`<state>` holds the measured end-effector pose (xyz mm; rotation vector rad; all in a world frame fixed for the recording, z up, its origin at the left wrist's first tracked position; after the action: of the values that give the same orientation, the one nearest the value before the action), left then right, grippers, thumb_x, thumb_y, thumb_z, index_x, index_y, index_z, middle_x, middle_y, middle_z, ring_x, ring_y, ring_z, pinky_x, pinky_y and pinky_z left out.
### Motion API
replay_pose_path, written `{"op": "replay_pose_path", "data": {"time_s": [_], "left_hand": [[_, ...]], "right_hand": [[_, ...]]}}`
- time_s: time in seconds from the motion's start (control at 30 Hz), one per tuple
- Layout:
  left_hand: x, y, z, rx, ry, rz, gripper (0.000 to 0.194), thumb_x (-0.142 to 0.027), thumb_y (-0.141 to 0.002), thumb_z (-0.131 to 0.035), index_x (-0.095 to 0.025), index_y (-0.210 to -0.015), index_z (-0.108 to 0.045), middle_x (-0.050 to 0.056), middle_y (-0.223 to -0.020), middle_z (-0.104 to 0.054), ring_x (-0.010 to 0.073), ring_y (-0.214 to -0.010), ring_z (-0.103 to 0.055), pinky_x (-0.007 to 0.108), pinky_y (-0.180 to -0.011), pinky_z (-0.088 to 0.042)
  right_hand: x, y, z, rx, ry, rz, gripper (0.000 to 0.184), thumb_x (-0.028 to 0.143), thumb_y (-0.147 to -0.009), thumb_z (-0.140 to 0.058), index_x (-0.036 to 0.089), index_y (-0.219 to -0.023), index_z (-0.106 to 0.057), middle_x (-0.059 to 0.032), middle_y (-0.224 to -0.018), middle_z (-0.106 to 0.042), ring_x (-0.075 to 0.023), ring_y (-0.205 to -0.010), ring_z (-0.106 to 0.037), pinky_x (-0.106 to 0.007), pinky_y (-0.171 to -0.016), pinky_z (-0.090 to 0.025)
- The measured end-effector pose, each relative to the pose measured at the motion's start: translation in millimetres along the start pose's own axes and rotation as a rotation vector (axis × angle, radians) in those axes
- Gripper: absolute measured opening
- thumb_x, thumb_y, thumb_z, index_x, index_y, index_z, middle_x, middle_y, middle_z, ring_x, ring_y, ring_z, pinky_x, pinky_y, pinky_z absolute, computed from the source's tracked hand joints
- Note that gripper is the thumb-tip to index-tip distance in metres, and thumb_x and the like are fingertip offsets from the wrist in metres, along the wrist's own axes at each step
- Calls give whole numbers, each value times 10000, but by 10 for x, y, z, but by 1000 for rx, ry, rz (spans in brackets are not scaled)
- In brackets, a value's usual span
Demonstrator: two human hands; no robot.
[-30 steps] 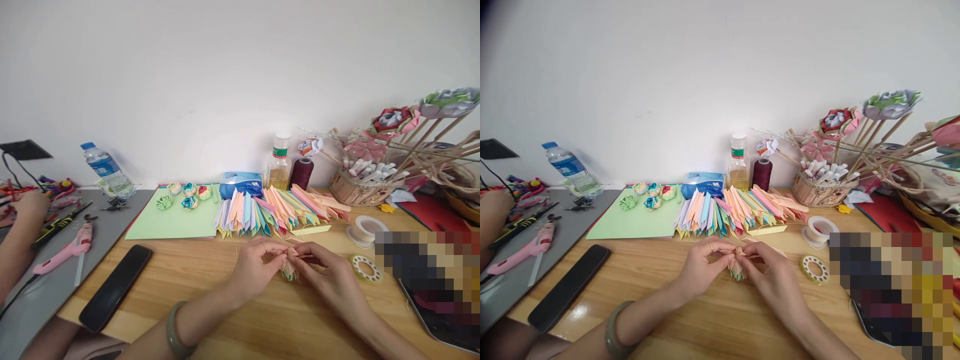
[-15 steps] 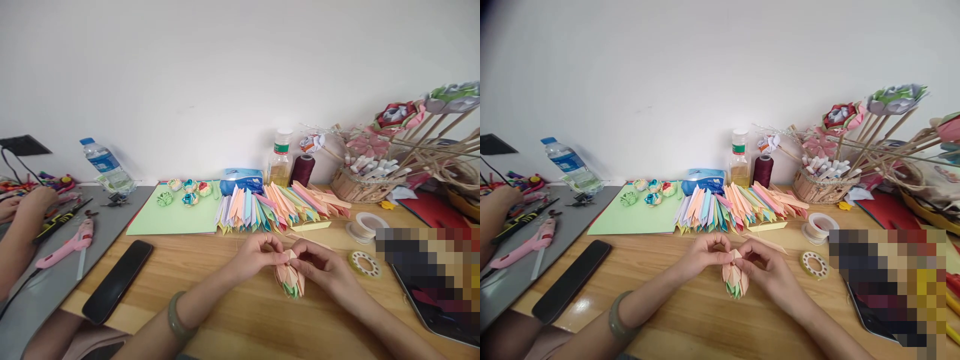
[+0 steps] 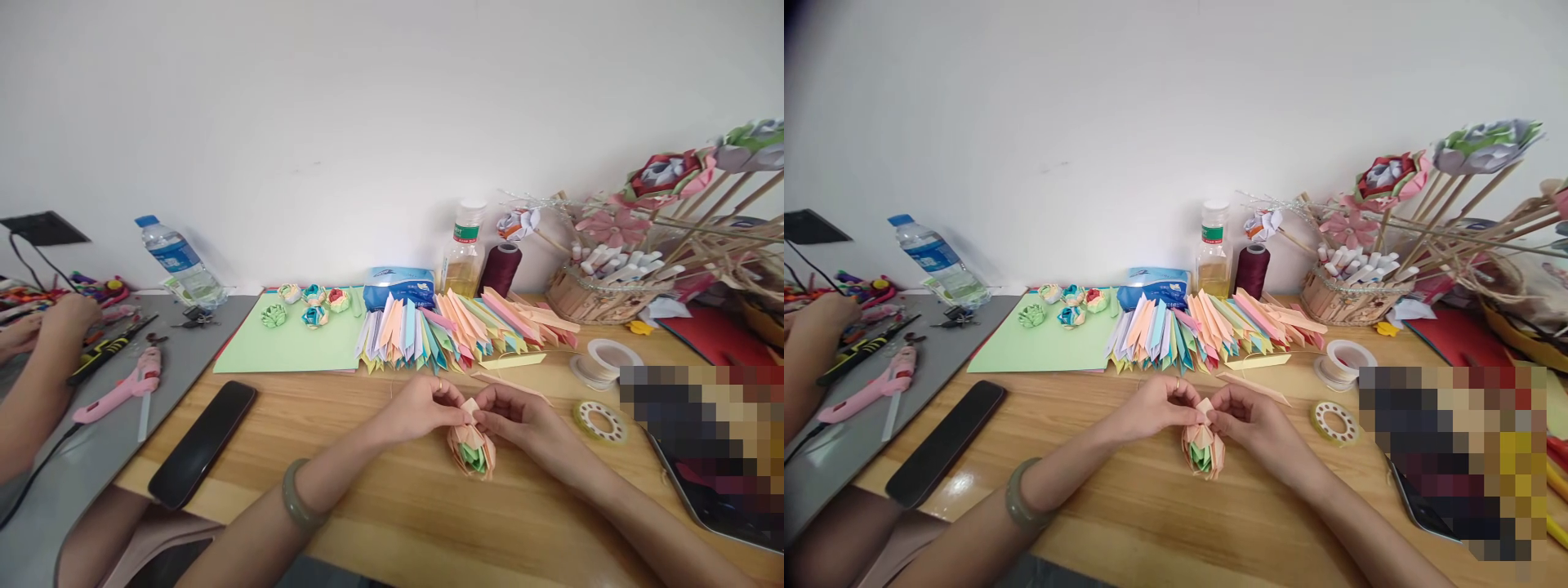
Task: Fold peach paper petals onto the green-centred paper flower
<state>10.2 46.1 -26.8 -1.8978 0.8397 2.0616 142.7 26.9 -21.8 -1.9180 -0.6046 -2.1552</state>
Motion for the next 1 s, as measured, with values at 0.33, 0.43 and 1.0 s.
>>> {"op": "replay_pose_path", "data": {"time_s": [0.33,0.43,1.0], "left_hand": [[-22,5,7,45,69,72,213,-225,-501,-710,-111,-640,-596,4,-622,-591,93,-589,-512,233,-627,-391],[-26,6,16,35,70,61,194,-206,-511,-702,-111,-645,-599,6,-622,-592,90,-592,-514,225,-618,-395],[-11,-8,10,43,94,55,292,-216,-471,-746,-111,-666,-556,-15,-621,-553,73,-594,-506,231,-632,-402]], "right_hand": [[-28,1,8,59,7,-64,229,371,-706,-616,155,-720,-541,2,-689,-598,-123,-630,-535,-241,-579,-397],[-23,1,0,39,54,-41,239,384,-710,-607,154,-714,-541,-13,-704,-601,-133,-646,-541,-250,-591,-407],[38,41,-11,-99,257,92,219,391,-735,-577,176,-724,-535,-5,-679,-575,-126,-588,-527,-244,-534,-426]]}}
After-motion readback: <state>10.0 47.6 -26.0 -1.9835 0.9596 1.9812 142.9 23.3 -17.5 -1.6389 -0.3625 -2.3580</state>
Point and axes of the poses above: each hand's wrist, its own y-axis away from the middle knuckle, its own z-axis out of the back of the hand, x = y × z, the point moved 4 cm from there along -y, towards the middle knuckle
